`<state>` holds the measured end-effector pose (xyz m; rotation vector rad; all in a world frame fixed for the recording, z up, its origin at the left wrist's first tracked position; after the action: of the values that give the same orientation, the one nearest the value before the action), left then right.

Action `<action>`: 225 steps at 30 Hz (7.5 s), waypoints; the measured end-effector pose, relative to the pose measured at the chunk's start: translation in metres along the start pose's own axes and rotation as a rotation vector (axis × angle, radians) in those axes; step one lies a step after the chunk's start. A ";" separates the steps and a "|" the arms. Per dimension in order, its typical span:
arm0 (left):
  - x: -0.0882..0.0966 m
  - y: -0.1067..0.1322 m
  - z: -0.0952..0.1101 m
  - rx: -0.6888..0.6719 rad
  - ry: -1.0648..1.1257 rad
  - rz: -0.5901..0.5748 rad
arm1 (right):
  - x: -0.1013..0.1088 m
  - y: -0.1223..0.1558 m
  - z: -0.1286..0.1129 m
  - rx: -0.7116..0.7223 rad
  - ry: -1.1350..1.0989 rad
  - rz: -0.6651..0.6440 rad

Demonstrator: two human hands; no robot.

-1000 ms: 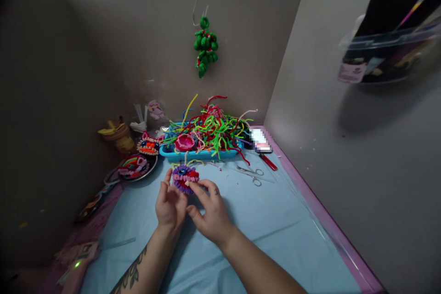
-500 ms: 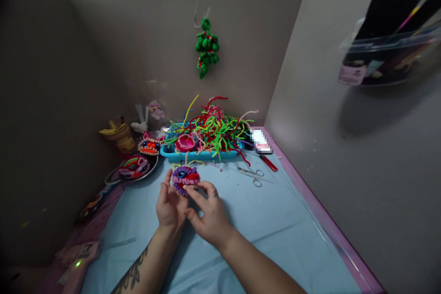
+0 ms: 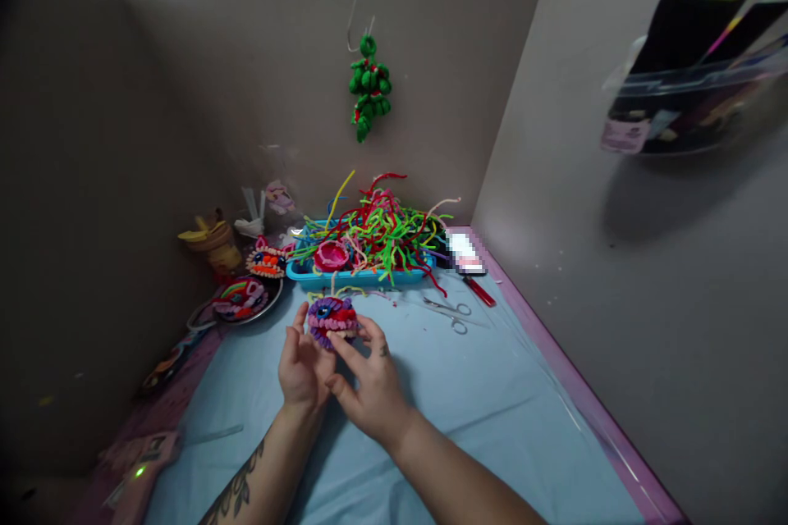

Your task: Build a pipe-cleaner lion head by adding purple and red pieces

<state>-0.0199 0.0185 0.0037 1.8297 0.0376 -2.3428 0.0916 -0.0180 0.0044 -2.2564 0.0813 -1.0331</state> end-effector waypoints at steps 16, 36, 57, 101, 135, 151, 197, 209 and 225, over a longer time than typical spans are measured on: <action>0.014 -0.020 0.009 0.176 0.138 0.056 | 0.009 0.002 0.015 -0.201 -0.091 0.227; 0.007 -0.001 -0.016 0.226 -0.186 -0.185 | -0.017 -0.012 0.041 -0.715 -1.271 0.117; 0.012 -0.005 -0.019 0.238 -0.314 -0.182 | -0.018 -0.013 0.047 -0.848 -1.578 0.151; 0.016 -0.007 -0.021 0.130 -0.462 -0.126 | -0.019 -0.010 0.037 -0.794 -1.424 0.171; 0.010 -0.005 -0.015 0.125 -0.358 -0.008 | -0.015 -0.012 0.042 -0.751 -1.448 0.218; 0.011 -0.005 -0.017 0.107 -0.396 0.001 | -0.016 -0.010 0.038 -0.749 -1.400 0.239; 0.012 -0.007 -0.013 0.097 -0.362 -0.010 | -0.019 -0.010 0.037 -0.772 -1.410 0.187; 0.016 -0.007 -0.016 0.074 -0.410 -0.043 | -0.022 -0.009 0.044 -0.765 -1.386 0.205; 0.013 -0.007 -0.013 0.080 -0.362 0.022 | -0.018 -0.010 0.039 -0.783 -1.374 0.195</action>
<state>-0.0116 0.0252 -0.0124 1.4002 -0.1227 -2.6544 0.1047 0.0157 -0.0203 -3.0434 0.1134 0.9378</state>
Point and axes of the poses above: each hand's wrist, its own y-axis away from the middle knuckle, its own x-axis out of the back of the hand, z = x × y, the point moved 3 cm from there along -y, towards the middle knuckle, and after that the axes turned 15 degrees about y, right-handed, at the moved point
